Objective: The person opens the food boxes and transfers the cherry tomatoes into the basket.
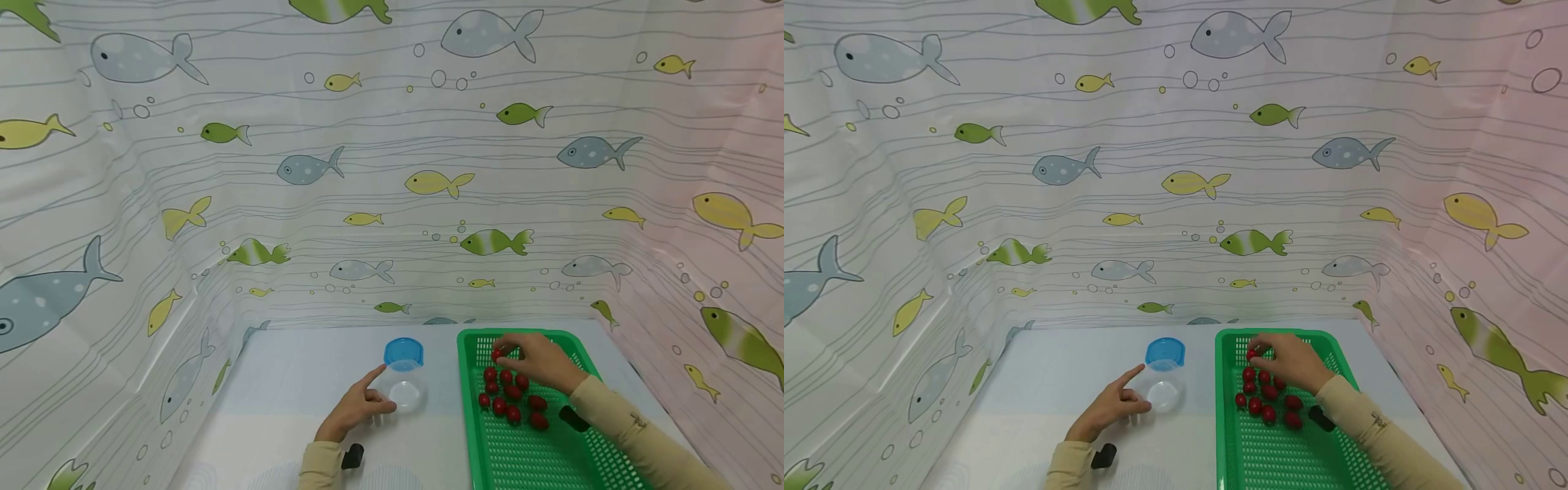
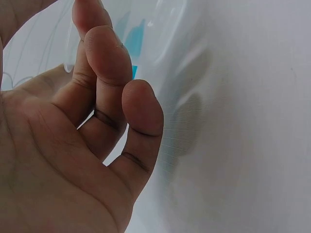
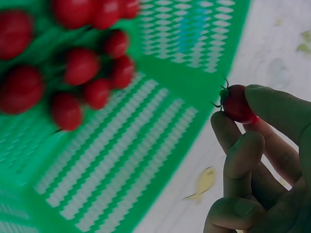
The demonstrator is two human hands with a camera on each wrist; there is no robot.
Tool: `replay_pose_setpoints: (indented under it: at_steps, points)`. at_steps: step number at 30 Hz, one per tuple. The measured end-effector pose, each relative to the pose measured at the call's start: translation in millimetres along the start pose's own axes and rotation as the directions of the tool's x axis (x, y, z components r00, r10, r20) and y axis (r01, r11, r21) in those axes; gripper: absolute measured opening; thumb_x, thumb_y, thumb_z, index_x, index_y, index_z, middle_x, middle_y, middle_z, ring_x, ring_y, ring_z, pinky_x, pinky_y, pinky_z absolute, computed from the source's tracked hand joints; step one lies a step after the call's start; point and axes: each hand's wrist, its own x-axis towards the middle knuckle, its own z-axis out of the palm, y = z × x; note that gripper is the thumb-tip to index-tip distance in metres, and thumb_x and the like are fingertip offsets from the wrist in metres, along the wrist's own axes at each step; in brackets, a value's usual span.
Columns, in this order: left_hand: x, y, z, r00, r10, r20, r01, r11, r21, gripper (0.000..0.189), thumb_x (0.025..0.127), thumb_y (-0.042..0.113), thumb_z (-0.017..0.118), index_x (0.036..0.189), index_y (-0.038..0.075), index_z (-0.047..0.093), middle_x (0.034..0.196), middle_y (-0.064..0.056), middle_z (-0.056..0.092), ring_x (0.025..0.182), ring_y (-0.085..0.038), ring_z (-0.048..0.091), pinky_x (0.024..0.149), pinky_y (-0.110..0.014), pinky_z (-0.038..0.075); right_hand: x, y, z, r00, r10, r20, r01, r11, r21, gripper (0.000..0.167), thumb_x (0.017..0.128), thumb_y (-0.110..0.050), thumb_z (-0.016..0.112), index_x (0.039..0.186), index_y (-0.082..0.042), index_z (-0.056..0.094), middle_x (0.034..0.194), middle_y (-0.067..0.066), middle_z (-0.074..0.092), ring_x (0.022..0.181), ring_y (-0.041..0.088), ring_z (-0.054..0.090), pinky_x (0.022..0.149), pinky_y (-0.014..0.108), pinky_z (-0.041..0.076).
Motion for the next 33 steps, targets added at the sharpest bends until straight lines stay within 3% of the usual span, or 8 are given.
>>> replay_pose_setpoints:
  at_steps: [5, 13, 23, 33]
  points:
    - [0.0, -1.5, -0.7, 1.000, -0.001, 0.001, 0.001, 1.000, 0.006, 0.093, 0.085, 0.022, 0.082, 0.161, 0.012, 0.029, 0.086, -0.004, 0.072, 0.078, -0.016, 0.060, 0.064, -0.032, 0.043, -8.5, 25.2, 2.4, 1.000, 0.023, -0.012, -0.023, 0.999, -0.045, 0.020, 0.092, -0.025, 0.077, 0.109, -0.016, 0.073, 0.094, -0.006, 0.073, 0.085, 0.015, 0.069, 0.070, 0.040, 0.054]
    - [2.2, -3.7, -0.5, 1.000, -0.005, 0.002, 0.005, 1.000, 0.011, 0.093, 0.085, 0.022, 0.083, 0.161, 0.014, 0.030, 0.083, -0.003, 0.070, 0.077, -0.018, 0.058, 0.063, -0.034, 0.042, -19.5, 52.7, 4.6, 0.992, 0.124, 0.008, -0.122, 0.985, -0.119, 0.018, 0.088, -0.021, 0.080, 0.102, -0.013, 0.072, 0.087, -0.004, 0.072, 0.080, 0.016, 0.068, 0.069, 0.042, 0.055]
    - [1.7, -4.3, -3.0, 1.000, -0.003, 0.001, 0.003, 1.000, 0.015, 0.092, 0.086, 0.021, 0.081, 0.161, 0.012, 0.029, 0.085, -0.003, 0.071, 0.077, -0.017, 0.059, 0.063, -0.034, 0.043, -32.6, 64.9, 13.0, 0.979, 0.190, 0.080, -0.174, 0.970, -0.167, 0.017, 0.082, -0.017, 0.084, 0.089, -0.016, 0.068, 0.077, -0.005, 0.069, 0.068, 0.011, 0.062, 0.058, 0.037, 0.050]
    - [0.4, -2.7, -5.2, 1.000, -0.003, 0.005, 0.003, 1.000, 0.015, 0.092, 0.086, 0.021, 0.081, 0.161, 0.012, 0.028, 0.086, -0.005, 0.072, 0.076, -0.017, 0.059, 0.061, -0.033, 0.043, -31.1, 71.7, 22.4, 0.964, 0.205, 0.170, -0.179, 0.971, -0.157, 0.018, 0.078, -0.014, 0.085, 0.088, -0.011, 0.071, 0.079, 0.000, 0.070, 0.069, 0.013, 0.064, 0.063, 0.038, 0.054]
